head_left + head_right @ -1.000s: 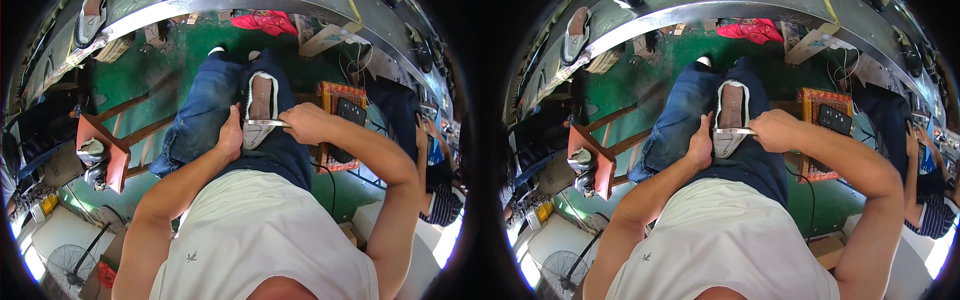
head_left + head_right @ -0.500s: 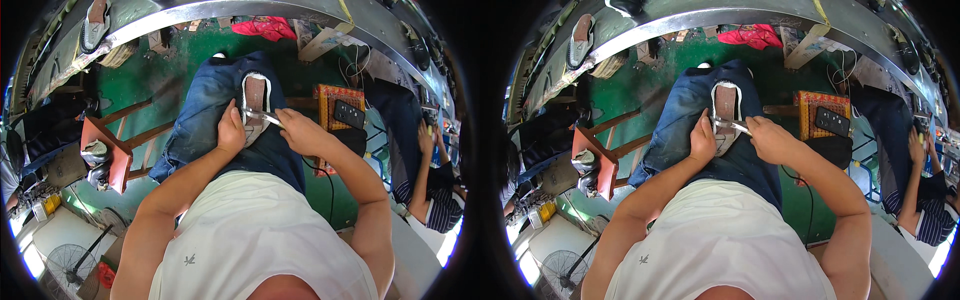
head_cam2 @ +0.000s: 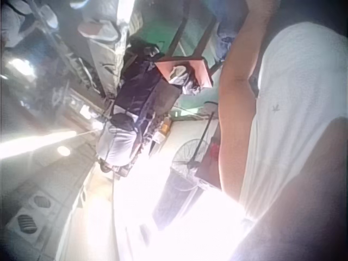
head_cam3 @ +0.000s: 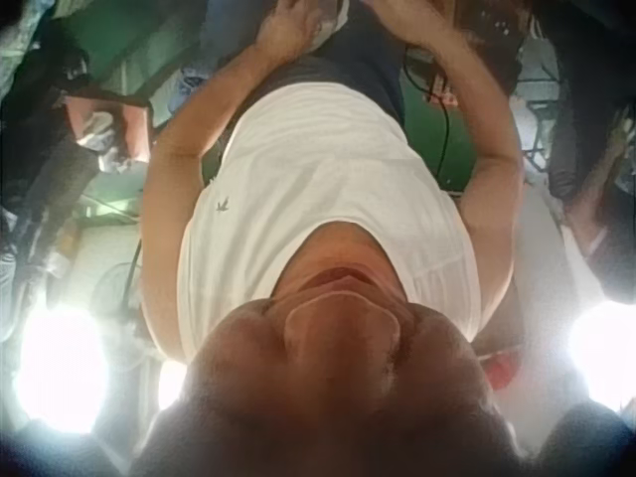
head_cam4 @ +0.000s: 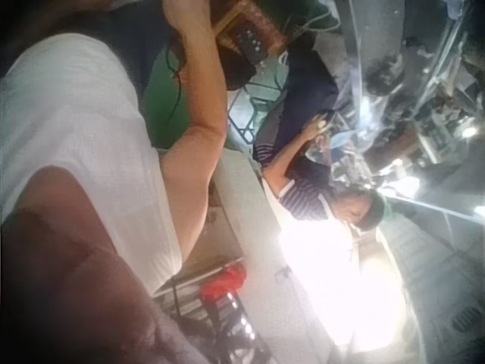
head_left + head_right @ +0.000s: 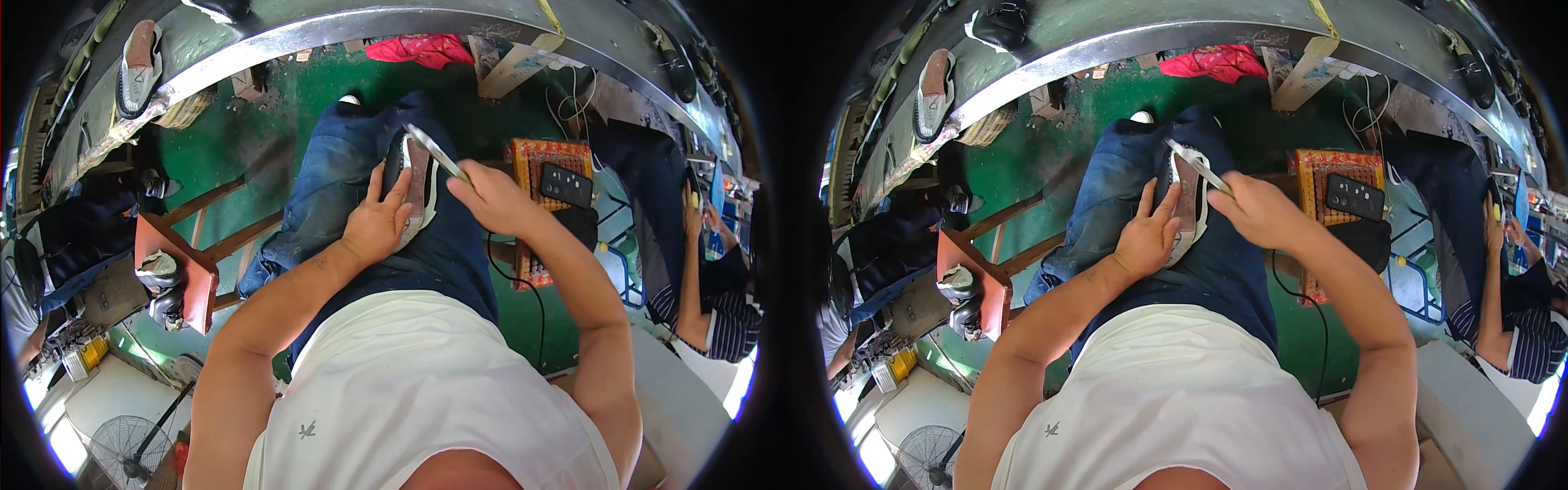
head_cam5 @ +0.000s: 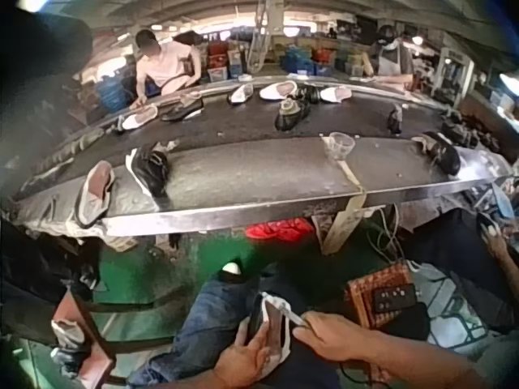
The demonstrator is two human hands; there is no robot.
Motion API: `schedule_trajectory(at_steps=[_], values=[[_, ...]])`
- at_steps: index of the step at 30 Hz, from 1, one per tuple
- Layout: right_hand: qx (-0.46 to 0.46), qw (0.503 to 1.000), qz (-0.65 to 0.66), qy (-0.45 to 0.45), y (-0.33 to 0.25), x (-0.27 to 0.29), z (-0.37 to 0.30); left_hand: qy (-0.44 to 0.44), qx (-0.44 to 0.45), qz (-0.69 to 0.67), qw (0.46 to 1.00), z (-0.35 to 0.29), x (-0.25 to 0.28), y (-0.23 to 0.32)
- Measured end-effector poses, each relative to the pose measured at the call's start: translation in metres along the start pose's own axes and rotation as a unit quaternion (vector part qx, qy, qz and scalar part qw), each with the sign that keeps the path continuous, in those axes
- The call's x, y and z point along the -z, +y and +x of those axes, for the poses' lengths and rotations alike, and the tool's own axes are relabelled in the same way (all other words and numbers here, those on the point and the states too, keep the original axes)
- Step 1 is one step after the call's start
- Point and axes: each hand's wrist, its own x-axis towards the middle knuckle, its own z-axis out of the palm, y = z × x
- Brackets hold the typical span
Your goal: Pulling shoe upper material over a last using a pincer tool and placing finished components on a conveyor belt.
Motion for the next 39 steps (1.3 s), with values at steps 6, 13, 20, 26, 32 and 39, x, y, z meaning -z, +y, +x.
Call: schedule_trajectory(at_steps=[6,13,20,26,32,39], values=[[-0.025,0.991,-0.124,-0.053,0.022,-0.033,0.012,-0.231,0.054,0.137,0.962,-0.005,0.023,0.027],[-0.057,0.994,-0.031,-0.093,0.007,-0.038,-0.026,-0.032,0.180,-0.225,0.957,-0.028,-0.001,0.005],[-0.130,0.983,0.132,-0.015,0.026,-0.032,-0.069,-0.133,0.073,-0.044,0.987,-0.013,0.071,0.020],[-0.188,0.931,0.308,0.047,0.027,-0.033,-0.087,0.089,-0.109,-0.413,0.900,0.027,0.125,0.040],[-0.145,0.966,0.207,-0.060,0.009,-0.014,-0.087,-0.191,0.315,-0.481,0.796,0.079,0.054,-0.003],[-0.064,0.982,0.049,-0.171,-0.019,-0.001,-0.054,-0.082,0.112,-0.297,0.945,-0.003,-0.001,-0.030]])
